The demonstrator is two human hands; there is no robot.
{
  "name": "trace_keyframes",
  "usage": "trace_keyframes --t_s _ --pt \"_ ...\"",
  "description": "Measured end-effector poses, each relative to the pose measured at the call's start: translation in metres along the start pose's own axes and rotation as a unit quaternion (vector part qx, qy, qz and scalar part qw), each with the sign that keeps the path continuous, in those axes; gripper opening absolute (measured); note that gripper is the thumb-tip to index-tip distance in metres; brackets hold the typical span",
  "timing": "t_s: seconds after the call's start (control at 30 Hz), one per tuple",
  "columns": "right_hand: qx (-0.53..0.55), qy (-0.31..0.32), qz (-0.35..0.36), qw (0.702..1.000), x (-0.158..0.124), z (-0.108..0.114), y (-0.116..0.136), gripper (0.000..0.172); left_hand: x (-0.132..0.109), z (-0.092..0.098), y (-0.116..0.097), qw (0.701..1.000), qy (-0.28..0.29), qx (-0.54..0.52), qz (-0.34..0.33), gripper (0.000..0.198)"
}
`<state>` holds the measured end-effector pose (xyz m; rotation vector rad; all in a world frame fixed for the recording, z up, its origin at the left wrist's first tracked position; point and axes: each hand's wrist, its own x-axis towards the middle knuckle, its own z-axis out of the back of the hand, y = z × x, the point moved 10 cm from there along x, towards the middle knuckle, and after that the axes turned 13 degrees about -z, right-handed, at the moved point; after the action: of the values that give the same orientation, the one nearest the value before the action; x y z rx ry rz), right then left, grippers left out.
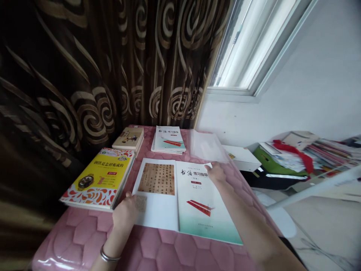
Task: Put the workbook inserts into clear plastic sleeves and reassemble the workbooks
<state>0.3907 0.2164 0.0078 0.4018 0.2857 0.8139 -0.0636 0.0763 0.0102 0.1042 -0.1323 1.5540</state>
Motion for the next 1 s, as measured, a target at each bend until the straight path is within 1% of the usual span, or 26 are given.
trace_keyframes --t_s 0.13,0.2,0.27,0.37,0.43,0.47,0.5,0.53,0.57,0.63,0.67,0.7,0.73,0.8,0.9,1.0 --pt "-0.018 -0.026 0.044 0.999 -0.014 0.001 0.002 0.040 0.001 0.002 -0.001 1.000 0.014 -0.002 0.000 0.038" --pt "-0.023 -0.040 0.074 0.996 -0.025 0.002 -0.004 0.038 0.002 0.003 0.000 1.000 0.017 -0.016 0.005 0.037" --pt "-0.015 -0.050 0.123 0.991 -0.040 0.002 -0.013 0.037 0.002 0.004 0.006 0.999 0.014 -0.042 0.019 0.034" --pt "0.040 -0.056 0.196 0.978 -0.068 0.005 -0.028 0.035 0.003 0.004 0.019 0.990 -0.009 -0.134 0.048 0.026" --pt "0.107 -0.054 0.222 0.968 -0.091 0.007 -0.033 0.036 0.005 0.005 0.026 0.968 -0.037 -0.242 0.060 0.023" --pt "0.142 -0.044 0.233 0.961 -0.104 0.006 -0.031 0.037 0.006 0.005 0.030 0.946 -0.053 -0.311 0.069 0.023" --pt "0.176 -0.032 0.241 0.954 -0.118 0.003 -0.027 0.039 0.007 0.005 0.033 0.915 -0.064 -0.389 0.083 0.023" --pt "0.204 -0.006 0.249 0.947 -0.132 -0.003 -0.018 0.042 0.007 0.003 0.034 0.873 -0.066 -0.472 0.100 0.025" --pt "0.229 0.029 0.255 0.939 -0.147 -0.013 -0.007 0.045 0.008 0.000 0.033 0.823 -0.059 -0.552 0.117 0.028" --pt "0.260 0.105 0.249 0.927 -0.172 -0.036 0.018 0.054 0.011 0.000 0.020 0.719 -0.030 -0.681 0.137 0.037" --pt "0.264 0.138 0.250 0.921 -0.184 -0.048 0.031 0.059 0.014 0.003 0.013 0.677 -0.020 -0.723 0.139 0.041" --pt "0.272 0.160 0.244 0.917 -0.194 -0.058 0.042 0.063 0.017 0.008 0.006 0.644 -0.016 -0.753 0.138 0.043" --pt "0.281 0.177 0.237 0.913 -0.202 -0.066 0.051 0.066 0.020 0.014 0.001 0.619 -0.023 -0.773 0.139 0.044" --pt "0.300 0.198 0.228 0.905 -0.216 -0.078 0.065 0.070 0.027 0.025 -0.006 0.583 -0.045 -0.799 0.142 0.044" --pt "0.303 0.200 0.223 0.905 -0.232 -0.087 0.076 0.070 0.033 0.033 -0.018 0.548 -0.058 -0.823 0.137 0.042" --pt "0.282 0.183 0.224 0.915 -0.244 -0.092 0.082 0.069 0.036 0.032 -0.029 0.511 -0.055 -0.847 0.136 0.038"
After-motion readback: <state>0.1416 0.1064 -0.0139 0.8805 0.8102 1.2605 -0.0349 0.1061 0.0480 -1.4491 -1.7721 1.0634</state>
